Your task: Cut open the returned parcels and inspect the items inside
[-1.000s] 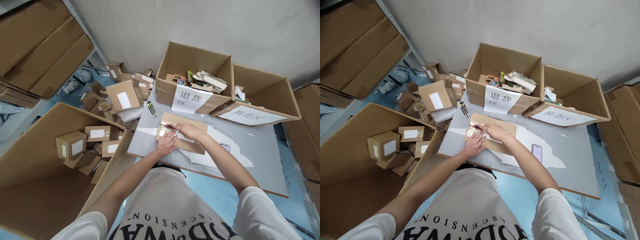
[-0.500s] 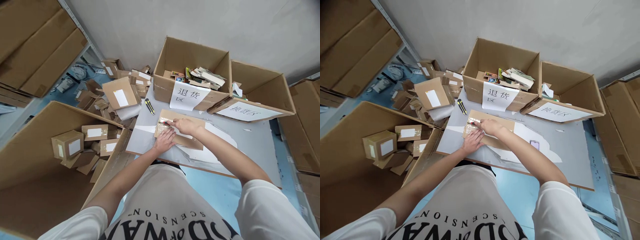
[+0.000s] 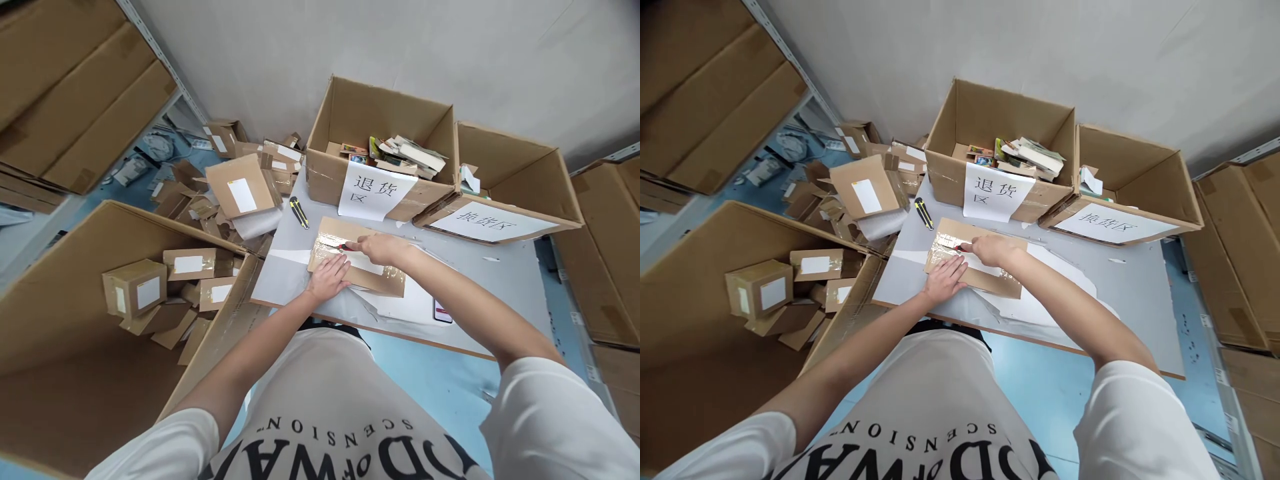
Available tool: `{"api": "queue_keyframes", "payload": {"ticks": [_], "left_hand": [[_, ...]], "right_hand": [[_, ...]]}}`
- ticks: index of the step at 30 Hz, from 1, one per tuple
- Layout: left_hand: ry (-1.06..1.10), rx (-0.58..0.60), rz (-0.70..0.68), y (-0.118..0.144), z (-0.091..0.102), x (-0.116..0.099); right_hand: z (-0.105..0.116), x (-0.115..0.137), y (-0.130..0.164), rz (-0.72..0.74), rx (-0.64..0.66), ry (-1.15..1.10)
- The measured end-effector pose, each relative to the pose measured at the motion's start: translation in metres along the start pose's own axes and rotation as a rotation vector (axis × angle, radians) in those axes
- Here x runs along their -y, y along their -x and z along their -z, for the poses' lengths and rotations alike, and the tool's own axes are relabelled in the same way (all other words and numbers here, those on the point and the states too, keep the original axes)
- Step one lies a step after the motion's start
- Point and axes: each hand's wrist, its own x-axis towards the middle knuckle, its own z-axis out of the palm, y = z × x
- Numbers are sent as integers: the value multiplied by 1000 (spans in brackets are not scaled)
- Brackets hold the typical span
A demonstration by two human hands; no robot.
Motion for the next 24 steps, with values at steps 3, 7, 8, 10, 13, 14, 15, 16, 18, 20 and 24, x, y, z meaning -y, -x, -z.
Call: {"api": "queue_keyframes", "payload": {"ticks": [3, 7, 8, 10, 13, 14, 15, 16, 18, 20, 24], "left_hand": [[13, 11, 0, 0, 1, 0], [17, 22, -3, 0, 2, 0], [16, 22, -3, 0, 2, 0], [16, 21, 2, 0, 2, 0], [21, 20, 11, 0, 3, 0], [24, 20, 12, 0, 3, -1], [25, 21, 13, 0, 3, -1], [25, 21, 15, 0, 3, -1], [21, 23, 21, 0, 4, -2], [14, 26, 24, 0, 4, -3], [11, 48, 18, 0, 6, -5]], "right_hand": [[-2, -6, 16, -44, 26, -33], [-4, -12, 36, -120, 77, -16], [-6, -13, 41, -132, 84, -9], [-14, -19, 52, -156, 101, 3], [-32, -33, 75, -194, 137, 13], [-39, -38, 84, -214, 146, 14], [-47, -44, 93, -232, 150, 12], [-54, -49, 102, -247, 149, 6], [-68, -57, 120, -277, 144, -9], [-80, -62, 134, -309, 135, -33], [-99, -65, 153, -347, 86, -100]]}}
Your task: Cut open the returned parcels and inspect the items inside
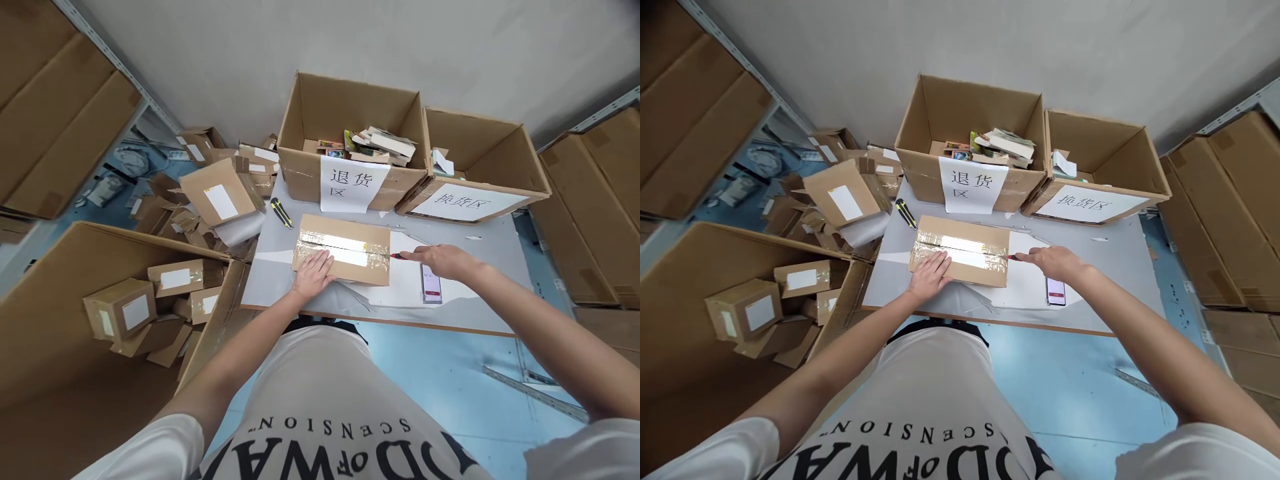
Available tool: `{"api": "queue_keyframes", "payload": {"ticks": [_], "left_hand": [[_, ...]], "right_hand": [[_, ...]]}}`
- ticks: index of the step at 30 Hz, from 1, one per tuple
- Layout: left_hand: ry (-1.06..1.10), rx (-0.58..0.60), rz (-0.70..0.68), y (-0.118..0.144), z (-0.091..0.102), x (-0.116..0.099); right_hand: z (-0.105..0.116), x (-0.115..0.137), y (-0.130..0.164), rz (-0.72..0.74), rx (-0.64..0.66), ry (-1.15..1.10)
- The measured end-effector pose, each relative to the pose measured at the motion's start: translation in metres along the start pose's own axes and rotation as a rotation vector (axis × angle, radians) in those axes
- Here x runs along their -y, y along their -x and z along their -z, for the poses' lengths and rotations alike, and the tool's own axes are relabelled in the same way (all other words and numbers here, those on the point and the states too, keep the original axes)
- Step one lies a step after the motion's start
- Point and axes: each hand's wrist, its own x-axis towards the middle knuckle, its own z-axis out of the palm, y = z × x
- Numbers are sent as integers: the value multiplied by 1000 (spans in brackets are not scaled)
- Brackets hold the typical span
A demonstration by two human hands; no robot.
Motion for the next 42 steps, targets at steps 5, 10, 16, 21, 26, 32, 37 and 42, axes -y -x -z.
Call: {"api": "queue_keyframes", "payload": {"ticks": [5, 10, 16, 21, 26, 32, 37, 42], "left_hand": [[13, 21, -22, -1, 4, -2], [5, 42, -19, -4, 5, 1], [22, 55, -14, -5, 14, -4], [26, 70, 39, -19, 28, -13], [-32, 81, 70, -37, 34, -17], [-41, 131, -23, -46, 24, -15], [-75, 165, 0, -46, 16, -17], [-83, 161, 14, -46, 14, -19]], "right_hand": [[-25, -12, 8, 1, -101, -117], [-75, -43, 29, -51, -179, -202], [-149, -21, 53, -121, -473, -693], [-168, 49, 8, -337, -598, -1524], [-166, 76, -26, -332, -728, -1943], [-164, 71, -34, -295, -726, -1967], [-161, 67, -36, -264, -679, -1973], [-159, 62, -34, -225, -644, -1988]]}}
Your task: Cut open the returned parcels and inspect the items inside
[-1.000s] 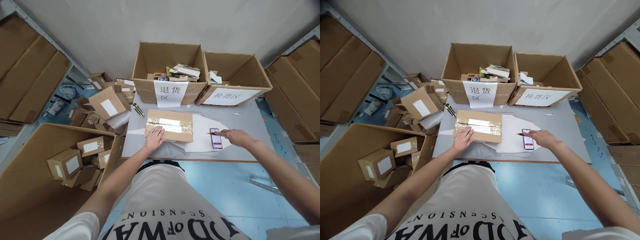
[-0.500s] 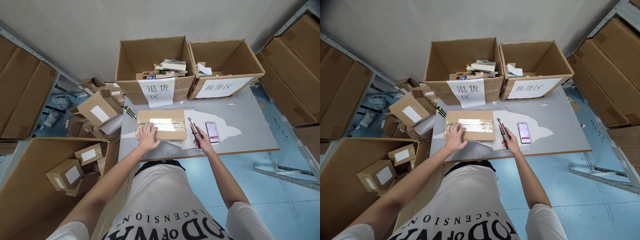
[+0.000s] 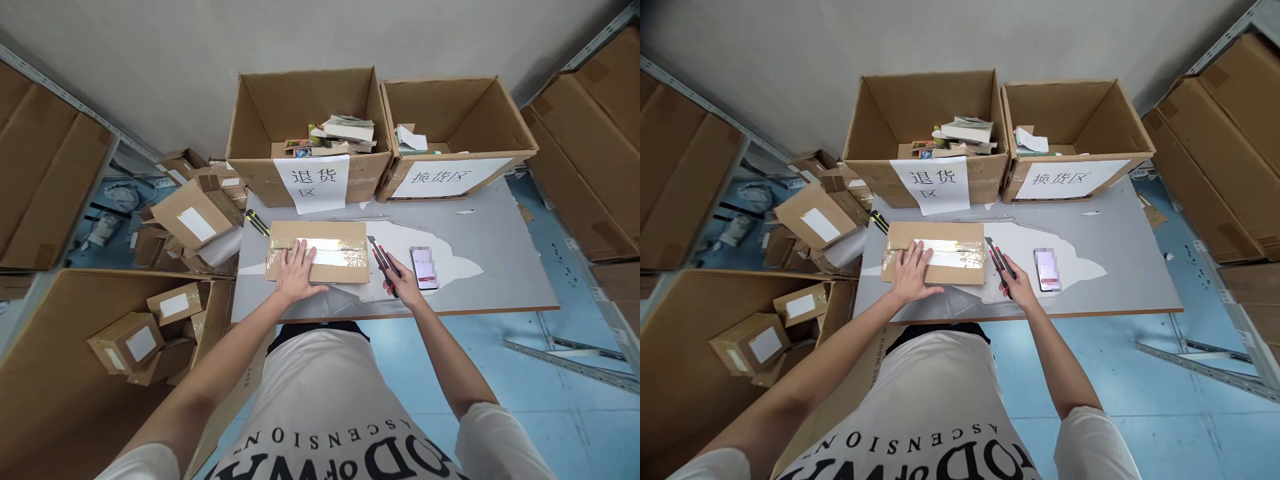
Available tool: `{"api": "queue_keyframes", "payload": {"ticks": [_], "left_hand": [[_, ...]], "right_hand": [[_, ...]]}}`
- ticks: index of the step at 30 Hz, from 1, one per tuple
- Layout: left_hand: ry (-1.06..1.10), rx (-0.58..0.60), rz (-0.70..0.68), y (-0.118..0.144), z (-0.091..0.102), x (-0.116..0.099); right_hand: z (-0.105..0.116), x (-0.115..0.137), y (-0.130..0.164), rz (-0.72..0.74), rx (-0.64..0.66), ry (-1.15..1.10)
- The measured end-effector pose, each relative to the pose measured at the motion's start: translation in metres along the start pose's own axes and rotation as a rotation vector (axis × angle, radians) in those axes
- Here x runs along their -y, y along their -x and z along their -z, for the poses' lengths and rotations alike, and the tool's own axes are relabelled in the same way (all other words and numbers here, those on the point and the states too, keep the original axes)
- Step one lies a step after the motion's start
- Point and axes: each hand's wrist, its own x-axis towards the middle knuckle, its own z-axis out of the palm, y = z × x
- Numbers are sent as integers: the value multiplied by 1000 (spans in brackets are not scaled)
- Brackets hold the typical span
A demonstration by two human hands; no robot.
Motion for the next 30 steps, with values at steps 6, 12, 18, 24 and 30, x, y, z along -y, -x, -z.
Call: {"api": "queue_keyframes", "payload": {"ticks": [6, 12, 18, 24, 30], "left_hand": [[-6, 3, 35, -1, 0, -2], [-7, -6, 56, 1, -3, -4], [0, -8, 72, 0, -6, -5], [15, 15, 81, 0, -6, -5], [25, 67, 64, 1, -5, -5]], "right_hand": [[3, 5, 5, -12, 36, 24], [6, 3, 10, -24, 44, 57], [12, 4, 8, -23, 99, 88], [27, 4, 23, -96, 201, 124], [36, 3, 41, -136, 274, 169]]}}
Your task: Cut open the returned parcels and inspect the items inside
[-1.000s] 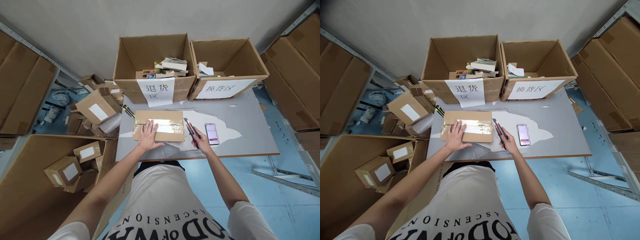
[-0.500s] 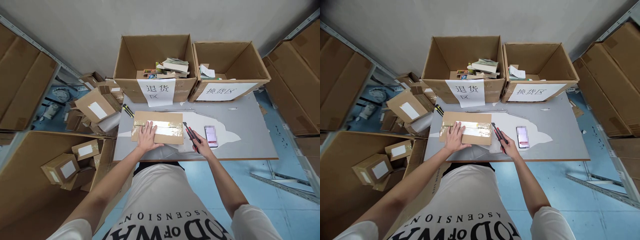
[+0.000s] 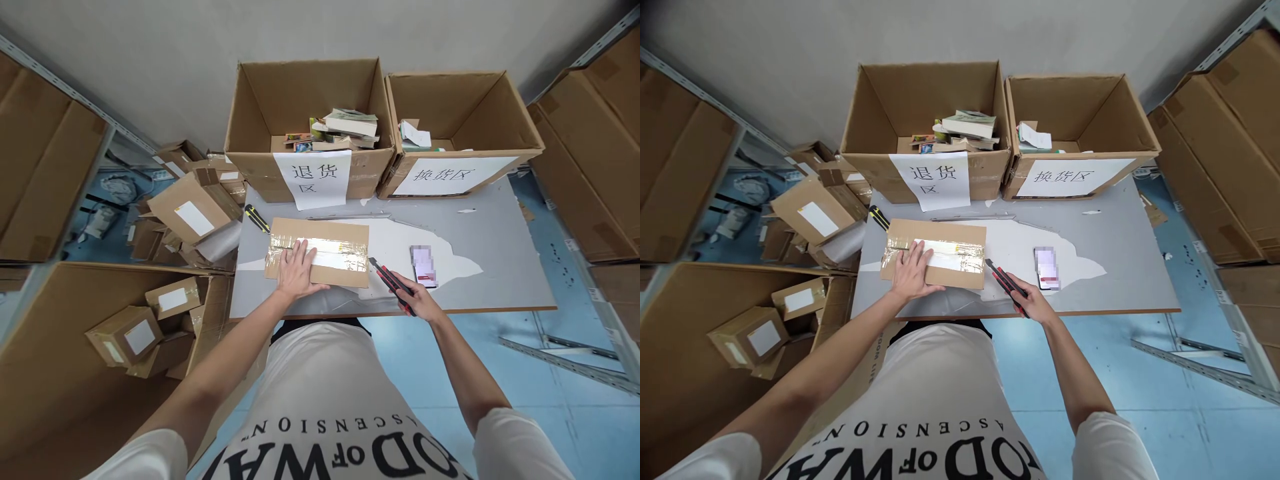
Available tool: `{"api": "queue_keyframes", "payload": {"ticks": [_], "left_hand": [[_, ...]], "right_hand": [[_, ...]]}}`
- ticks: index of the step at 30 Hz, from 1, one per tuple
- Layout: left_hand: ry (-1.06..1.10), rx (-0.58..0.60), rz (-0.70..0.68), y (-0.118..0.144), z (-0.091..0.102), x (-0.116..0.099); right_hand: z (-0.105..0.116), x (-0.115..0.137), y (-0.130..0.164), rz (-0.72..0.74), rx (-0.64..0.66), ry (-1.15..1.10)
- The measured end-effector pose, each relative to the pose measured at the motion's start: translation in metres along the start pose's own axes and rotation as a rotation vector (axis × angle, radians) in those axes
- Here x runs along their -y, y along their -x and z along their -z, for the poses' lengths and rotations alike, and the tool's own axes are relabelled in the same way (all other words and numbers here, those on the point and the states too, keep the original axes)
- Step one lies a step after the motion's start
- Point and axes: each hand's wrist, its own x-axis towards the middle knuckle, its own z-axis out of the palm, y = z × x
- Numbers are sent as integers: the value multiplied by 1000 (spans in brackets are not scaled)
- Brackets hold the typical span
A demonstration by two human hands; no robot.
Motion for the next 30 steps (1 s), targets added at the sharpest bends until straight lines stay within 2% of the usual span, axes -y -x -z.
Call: {"api": "queue_keyframes", "payload": {"ticks": [5, 11, 16, 19, 22, 25, 27, 30], "left_hand": [[5, 36, 17, 1, 2, 0], [47, 49, 0, 2, 2, 1], [90, 33, 0, 1, 1, 1], [112, 12, 2, 2, 1, 1], [160, -10, -13, 4, 4, 2], [233, -14, -24, 5, 9, 4], [297, -44, -7, 4, 14, 9], [406, -139, 37, -5, 23, 21]], "right_hand": [[-8, -7, 10, 0, 39, 8], [-8, -19, 32, -53, 46, -1], [-20, -26, 43, -53, -2, -5], [-26, -30, 53, -41, -89, -35], [-27, -36, 64, 5, -262, -128], [-31, -42, 62, 76, -423, -300], [-43, -42, 52, 121, -483, -447], [-74, -37, 31, 137, -543, -655]]}}
